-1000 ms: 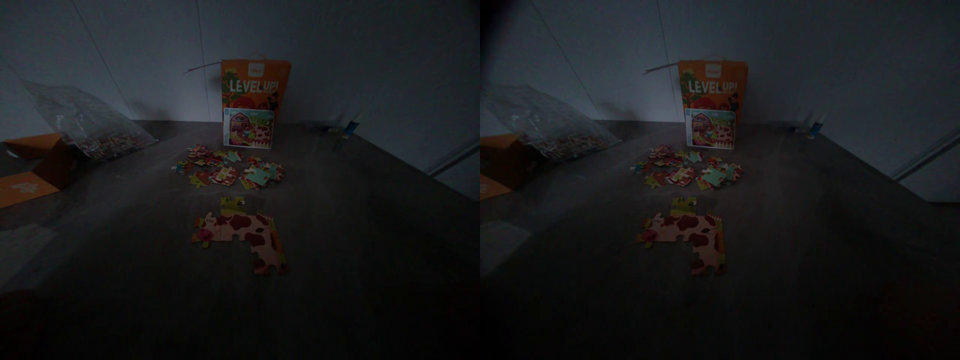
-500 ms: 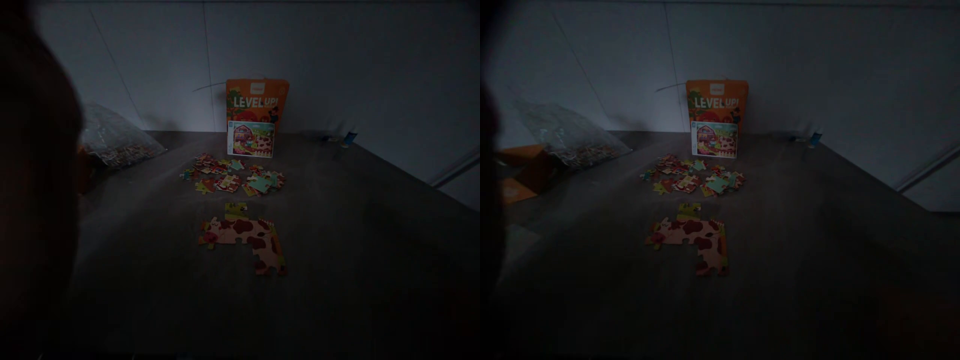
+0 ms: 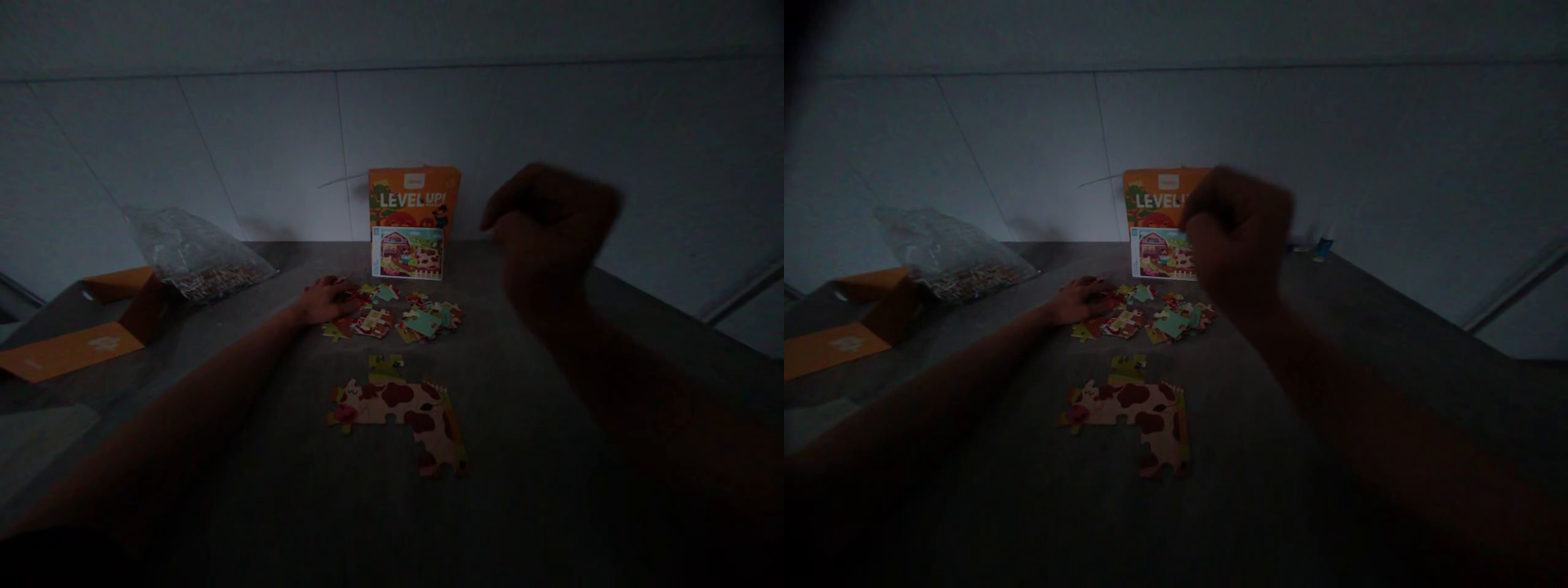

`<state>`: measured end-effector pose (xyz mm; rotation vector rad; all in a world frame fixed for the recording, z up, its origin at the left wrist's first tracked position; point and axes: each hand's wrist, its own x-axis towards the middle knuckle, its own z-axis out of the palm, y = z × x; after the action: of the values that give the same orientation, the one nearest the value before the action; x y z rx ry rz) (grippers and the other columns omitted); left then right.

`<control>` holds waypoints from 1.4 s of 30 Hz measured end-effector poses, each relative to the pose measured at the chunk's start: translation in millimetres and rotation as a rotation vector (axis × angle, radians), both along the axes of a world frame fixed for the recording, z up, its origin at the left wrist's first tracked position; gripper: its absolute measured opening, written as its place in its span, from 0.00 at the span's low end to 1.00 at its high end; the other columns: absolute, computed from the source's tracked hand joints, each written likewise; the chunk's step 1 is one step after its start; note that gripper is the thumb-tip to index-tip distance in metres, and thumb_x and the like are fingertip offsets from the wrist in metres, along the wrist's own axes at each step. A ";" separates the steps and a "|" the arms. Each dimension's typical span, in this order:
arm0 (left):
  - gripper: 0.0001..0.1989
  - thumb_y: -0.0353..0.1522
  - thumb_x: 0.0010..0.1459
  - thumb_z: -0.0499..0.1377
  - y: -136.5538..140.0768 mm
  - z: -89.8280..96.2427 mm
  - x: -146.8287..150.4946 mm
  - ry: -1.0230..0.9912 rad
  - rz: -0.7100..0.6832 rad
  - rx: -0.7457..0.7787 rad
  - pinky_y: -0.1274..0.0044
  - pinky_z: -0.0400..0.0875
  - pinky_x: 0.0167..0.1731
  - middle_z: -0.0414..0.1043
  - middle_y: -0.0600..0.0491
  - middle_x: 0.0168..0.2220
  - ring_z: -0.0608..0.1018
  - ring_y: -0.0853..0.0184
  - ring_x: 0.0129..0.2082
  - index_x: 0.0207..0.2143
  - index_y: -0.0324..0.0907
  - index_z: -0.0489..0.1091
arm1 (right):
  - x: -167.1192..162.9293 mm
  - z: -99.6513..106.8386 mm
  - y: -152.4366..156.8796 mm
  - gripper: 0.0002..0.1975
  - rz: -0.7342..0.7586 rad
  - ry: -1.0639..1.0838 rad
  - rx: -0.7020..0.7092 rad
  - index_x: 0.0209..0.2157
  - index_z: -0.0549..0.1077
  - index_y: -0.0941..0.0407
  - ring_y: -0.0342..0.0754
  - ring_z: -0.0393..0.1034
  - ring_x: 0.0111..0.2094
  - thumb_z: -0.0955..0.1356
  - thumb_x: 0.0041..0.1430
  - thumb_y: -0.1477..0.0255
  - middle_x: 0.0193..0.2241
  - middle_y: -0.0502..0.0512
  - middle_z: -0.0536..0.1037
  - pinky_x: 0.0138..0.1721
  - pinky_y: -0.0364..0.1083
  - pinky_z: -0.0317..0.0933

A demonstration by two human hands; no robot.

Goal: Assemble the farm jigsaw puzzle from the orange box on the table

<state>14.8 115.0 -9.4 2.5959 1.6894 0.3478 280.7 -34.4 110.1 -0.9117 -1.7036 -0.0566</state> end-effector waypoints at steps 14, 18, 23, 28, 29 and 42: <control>0.44 0.57 0.59 0.45 -17.9 -2.4 7.1 -0.074 0.160 0.056 0.56 0.57 0.55 0.60 0.36 0.60 0.62 0.44 0.60 0.69 0.42 0.40 | -16.7 -115.4 -0.5 0.09 0.018 -0.270 -0.159 0.20 0.71 0.57 0.42 0.62 0.21 0.62 0.47 0.79 0.20 0.51 0.71 0.27 0.43 0.52; 0.38 0.58 0.57 0.47 -19.2 0.0 10.0 0.073 0.059 0.017 0.55 0.58 0.54 0.61 0.42 0.60 0.64 0.44 0.58 0.65 0.52 0.55 | -19.7 -115.9 3.7 0.09 0.030 -0.247 -0.204 0.19 0.71 0.57 0.41 0.60 0.20 0.63 0.47 0.79 0.19 0.50 0.70 0.26 0.43 0.51; 0.30 0.55 0.58 0.50 -18.8 1.2 7.6 0.054 -0.070 0.059 0.62 0.60 0.54 0.66 0.47 0.54 0.67 0.51 0.56 0.60 0.57 0.64 | -20.0 -117.9 4.5 0.09 0.022 -0.242 -0.244 0.18 0.71 0.58 0.42 0.62 0.20 0.63 0.47 0.79 0.19 0.51 0.71 0.26 0.43 0.51; 0.44 0.57 0.55 0.52 -18.4 0.7 9.3 -0.039 -0.023 0.101 0.66 0.61 0.53 0.68 0.43 0.51 0.70 0.52 0.53 0.68 0.46 0.48 | -19.6 -118.9 4.0 0.08 0.020 -0.240 -0.240 0.19 0.72 0.57 0.42 0.64 0.22 0.63 0.46 0.78 0.20 0.51 0.73 0.27 0.43 0.52; 0.46 0.58 0.56 0.50 -18.7 1.3 10.2 -0.062 0.049 0.091 0.65 0.62 0.52 0.68 0.41 0.52 0.69 0.51 0.54 0.68 0.42 0.46 | -19.8 -119.0 3.9 0.08 0.019 -0.238 -0.241 0.19 0.72 0.57 0.42 0.63 0.21 0.63 0.46 0.78 0.20 0.51 0.72 0.27 0.43 0.52; 0.41 0.62 0.52 0.48 -14.6 -2.0 10.7 -0.011 0.274 0.066 0.57 0.64 0.49 0.66 0.35 0.52 0.67 0.44 0.55 0.50 0.39 0.69 | -23.0 -119.1 4.6 0.09 0.022 -0.210 -0.250 0.18 0.71 0.58 0.42 0.62 0.20 0.63 0.46 0.79 0.19 0.51 0.72 0.26 0.43 0.52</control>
<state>25.4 100.4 -11.4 2.3996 2.0672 0.4297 257.6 -29.8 -9.0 -1.1023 -1.9459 0.0794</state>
